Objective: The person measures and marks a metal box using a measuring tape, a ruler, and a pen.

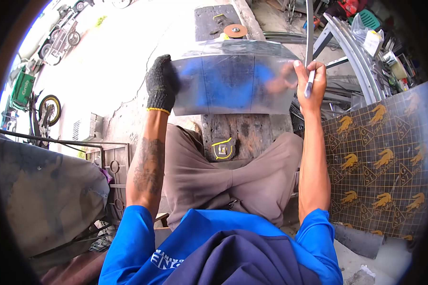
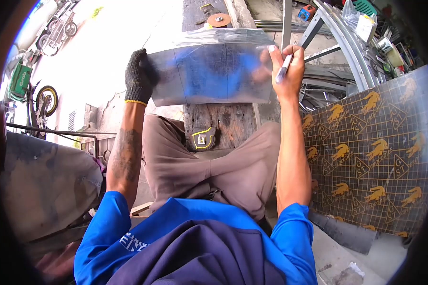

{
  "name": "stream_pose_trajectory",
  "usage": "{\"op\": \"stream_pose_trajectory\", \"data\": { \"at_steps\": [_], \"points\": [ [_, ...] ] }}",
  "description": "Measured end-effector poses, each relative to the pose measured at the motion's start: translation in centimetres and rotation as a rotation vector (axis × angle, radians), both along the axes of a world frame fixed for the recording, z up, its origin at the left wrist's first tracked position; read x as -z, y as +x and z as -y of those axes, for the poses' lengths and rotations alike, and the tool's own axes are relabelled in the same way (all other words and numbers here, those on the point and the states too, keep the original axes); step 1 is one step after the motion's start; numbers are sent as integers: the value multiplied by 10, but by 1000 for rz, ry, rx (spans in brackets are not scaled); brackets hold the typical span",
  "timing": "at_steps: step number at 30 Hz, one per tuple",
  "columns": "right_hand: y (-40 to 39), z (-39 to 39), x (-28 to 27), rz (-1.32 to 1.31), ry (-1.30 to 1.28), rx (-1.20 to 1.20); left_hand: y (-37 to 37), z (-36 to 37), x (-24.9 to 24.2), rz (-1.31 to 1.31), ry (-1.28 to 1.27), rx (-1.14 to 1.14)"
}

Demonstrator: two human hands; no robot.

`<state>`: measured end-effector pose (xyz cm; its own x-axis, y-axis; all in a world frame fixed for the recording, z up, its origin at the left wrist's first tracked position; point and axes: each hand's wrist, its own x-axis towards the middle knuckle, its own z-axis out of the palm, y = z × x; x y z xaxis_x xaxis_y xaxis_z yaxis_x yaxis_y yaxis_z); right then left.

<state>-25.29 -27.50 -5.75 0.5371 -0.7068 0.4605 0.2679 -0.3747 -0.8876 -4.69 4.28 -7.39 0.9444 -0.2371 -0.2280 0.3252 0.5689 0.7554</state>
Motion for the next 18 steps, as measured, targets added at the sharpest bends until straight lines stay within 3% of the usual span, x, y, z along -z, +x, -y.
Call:
{"op": "stream_pose_trajectory", "data": {
  "at_steps": [1, 5, 6, 7, 9, 10, 13, 17, 18],
  "points": [
    [-5, 6, 17, 23, -184, 67, -21, 5, -8, -13, 76, -84],
    [-42, -21, 28, 11, -52, 46, -43, -1, 14, 17, 59, -203],
    [-49, -22, 37, -2, -134, 89, -47, -6, 20, 1, 156, -203],
    [-55, -31, 41, 46, 1, 35, -52, -14, 27, -12, 252, -202],
    [-69, -37, 56, 34, 36, 47, -58, -21, 53, 92, 265, -246],
    [-75, -40, 62, 36, 39, 51, -65, -22, 55, 195, 274, -288],
    [-88, -48, 74, 37, 28, 87, -94, -26, 50, 172, 350, -226],
    [-101, -59, 75, 10, -59, 152, -73, -42, 119, 285, 306, -296],
    [-102, -61, 73, 5, -49, 159, -91, -37, 94, 298, 340, -335]
  ]
}}
